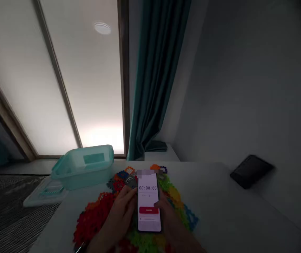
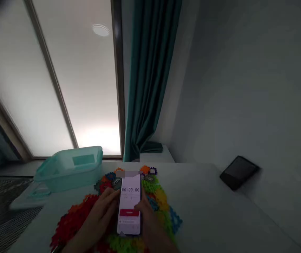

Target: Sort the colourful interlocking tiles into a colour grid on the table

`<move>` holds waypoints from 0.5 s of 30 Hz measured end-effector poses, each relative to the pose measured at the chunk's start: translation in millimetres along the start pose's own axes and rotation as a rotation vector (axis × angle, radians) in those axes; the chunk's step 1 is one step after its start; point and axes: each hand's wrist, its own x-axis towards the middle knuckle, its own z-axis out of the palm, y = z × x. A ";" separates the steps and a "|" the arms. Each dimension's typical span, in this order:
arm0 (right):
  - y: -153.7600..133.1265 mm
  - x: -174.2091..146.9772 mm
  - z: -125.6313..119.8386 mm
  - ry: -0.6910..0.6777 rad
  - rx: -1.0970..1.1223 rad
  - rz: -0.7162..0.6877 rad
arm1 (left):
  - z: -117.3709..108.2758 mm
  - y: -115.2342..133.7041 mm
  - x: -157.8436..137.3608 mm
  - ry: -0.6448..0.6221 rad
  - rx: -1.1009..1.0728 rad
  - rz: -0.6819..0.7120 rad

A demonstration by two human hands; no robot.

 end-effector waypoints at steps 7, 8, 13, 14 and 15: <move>8.6 -6.4 2.4 -0.029 0.018 -0.030 | -1.2 -0.4 1.3 0.070 0.058 0.035; 9.0 -7.0 3.4 -0.041 0.026 -0.043 | -1.3 -0.2 1.7 0.071 0.063 0.039; 10.0 -9.0 4.4 -0.071 0.068 -0.071 | -1.4 2.6 1.5 0.070 0.071 0.049; 10.1 -9.0 4.0 -0.071 0.069 -0.064 | -1.3 3.1 0.9 0.071 0.074 0.048; 10.2 -8.9 3.5 -0.070 0.071 -0.056 | -1.2 3.5 0.4 0.073 0.078 0.047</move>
